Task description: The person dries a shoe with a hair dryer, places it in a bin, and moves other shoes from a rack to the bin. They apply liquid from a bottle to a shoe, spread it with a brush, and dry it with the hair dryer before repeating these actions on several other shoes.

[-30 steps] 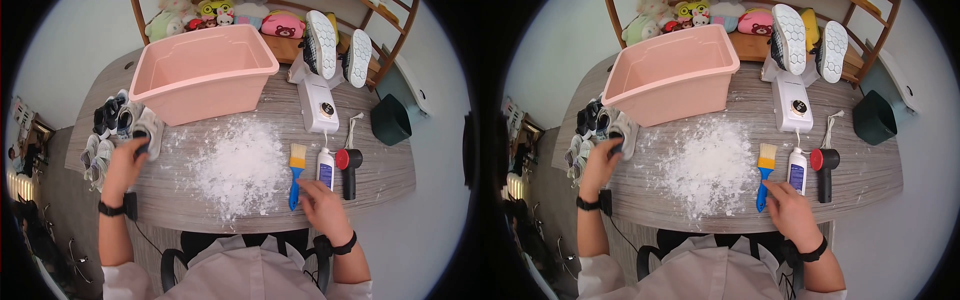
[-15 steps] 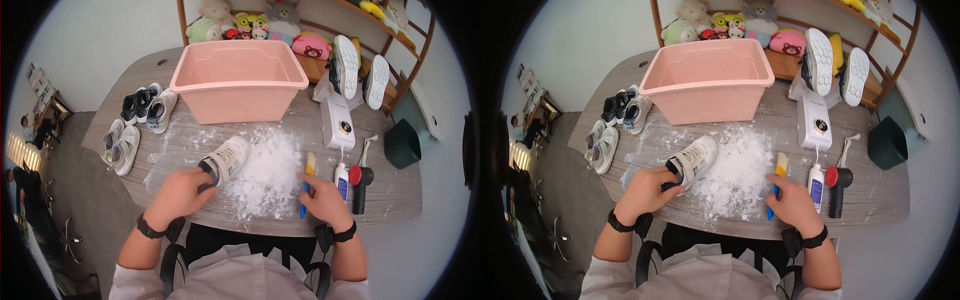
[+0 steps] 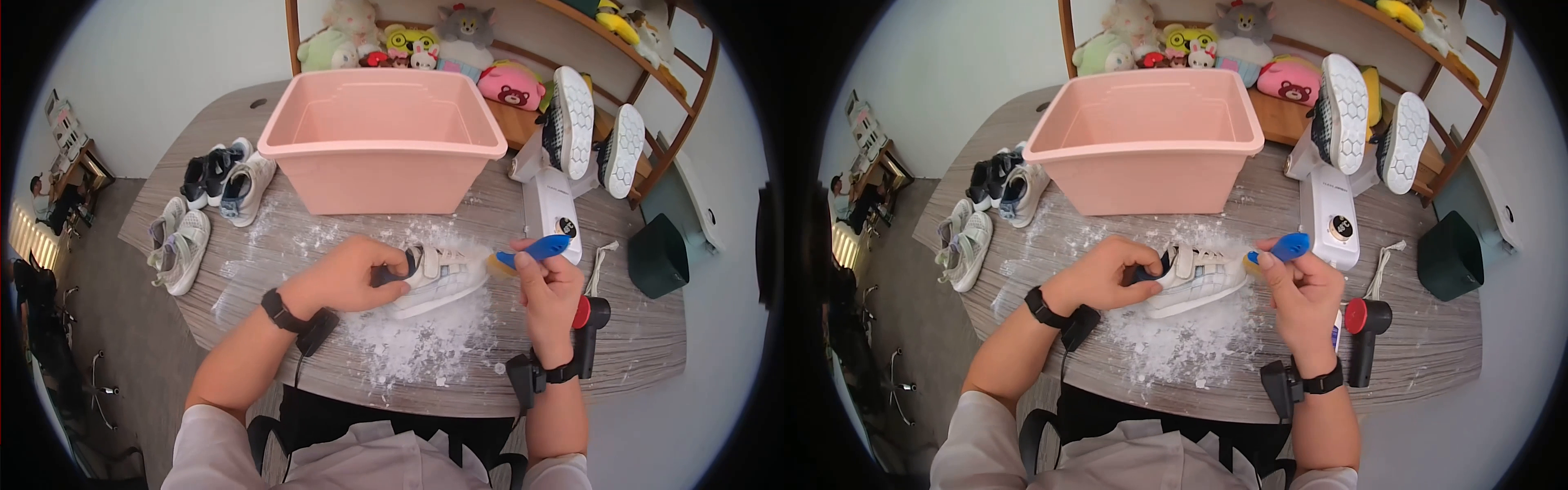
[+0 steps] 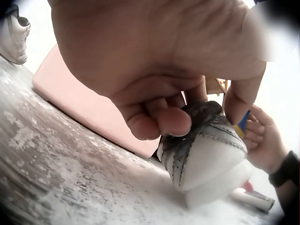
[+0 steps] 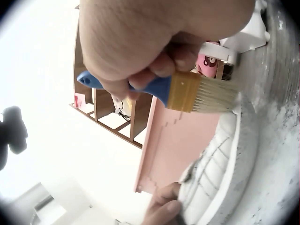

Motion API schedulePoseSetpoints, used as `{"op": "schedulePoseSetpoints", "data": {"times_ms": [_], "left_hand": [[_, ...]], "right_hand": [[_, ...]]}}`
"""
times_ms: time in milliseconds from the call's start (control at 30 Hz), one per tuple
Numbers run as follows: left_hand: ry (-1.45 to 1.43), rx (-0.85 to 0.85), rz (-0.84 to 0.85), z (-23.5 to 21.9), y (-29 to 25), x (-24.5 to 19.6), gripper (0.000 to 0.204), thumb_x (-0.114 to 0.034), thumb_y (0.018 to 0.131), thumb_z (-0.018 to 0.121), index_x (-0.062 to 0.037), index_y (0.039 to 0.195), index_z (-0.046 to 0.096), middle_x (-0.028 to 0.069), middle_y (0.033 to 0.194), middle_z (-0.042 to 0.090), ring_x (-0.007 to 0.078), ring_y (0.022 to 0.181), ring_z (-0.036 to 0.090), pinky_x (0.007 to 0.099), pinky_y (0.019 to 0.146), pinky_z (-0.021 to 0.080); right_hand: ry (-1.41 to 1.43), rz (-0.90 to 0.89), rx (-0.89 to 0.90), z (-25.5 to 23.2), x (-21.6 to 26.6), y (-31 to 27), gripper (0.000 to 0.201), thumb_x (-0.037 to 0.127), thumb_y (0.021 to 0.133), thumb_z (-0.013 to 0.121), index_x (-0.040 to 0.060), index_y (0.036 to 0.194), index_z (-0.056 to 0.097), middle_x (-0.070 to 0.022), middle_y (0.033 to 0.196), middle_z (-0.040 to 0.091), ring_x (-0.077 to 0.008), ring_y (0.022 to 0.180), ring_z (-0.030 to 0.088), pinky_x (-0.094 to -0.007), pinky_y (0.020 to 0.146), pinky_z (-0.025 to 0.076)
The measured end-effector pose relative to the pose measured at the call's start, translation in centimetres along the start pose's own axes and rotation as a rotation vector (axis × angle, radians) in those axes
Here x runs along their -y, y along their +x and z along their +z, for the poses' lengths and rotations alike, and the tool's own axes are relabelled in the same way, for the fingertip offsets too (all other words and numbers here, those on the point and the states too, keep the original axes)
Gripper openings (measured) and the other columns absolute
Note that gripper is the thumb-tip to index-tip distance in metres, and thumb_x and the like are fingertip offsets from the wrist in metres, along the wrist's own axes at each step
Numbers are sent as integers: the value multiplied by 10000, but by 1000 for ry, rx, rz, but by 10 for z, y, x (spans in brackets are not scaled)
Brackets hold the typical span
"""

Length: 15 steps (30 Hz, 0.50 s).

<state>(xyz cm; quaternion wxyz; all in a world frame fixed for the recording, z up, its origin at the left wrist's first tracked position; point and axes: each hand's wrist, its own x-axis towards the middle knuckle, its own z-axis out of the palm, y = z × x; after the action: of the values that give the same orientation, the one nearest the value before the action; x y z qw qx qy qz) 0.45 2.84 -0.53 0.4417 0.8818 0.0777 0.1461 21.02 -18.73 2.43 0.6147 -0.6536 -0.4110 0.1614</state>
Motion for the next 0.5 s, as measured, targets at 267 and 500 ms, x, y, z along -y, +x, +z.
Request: {"op": "schedulePoseSetpoints", "data": {"times_ms": [267,500], "left_hand": [[337,-126,356,12,-12,-3,206,-213,765,832,-109,915,736,55,755,643,287,603,629,356,524,480],[362,-116,421,20,-9,-1,188,-220,773,828,-121,900,729,32,722,607,265,558,607,361,507,473]], "right_hand": [[118,-193,-247,15,-35,-16,312,274,1103,547,3,1003,666,-32,841,651,-38,568,506,-206,513,372],[202,-68,-13,21,-38,-19,267,236,1097,563,8,1008,671,-13,773,636,-51,577,546,-208,534,423]]}}
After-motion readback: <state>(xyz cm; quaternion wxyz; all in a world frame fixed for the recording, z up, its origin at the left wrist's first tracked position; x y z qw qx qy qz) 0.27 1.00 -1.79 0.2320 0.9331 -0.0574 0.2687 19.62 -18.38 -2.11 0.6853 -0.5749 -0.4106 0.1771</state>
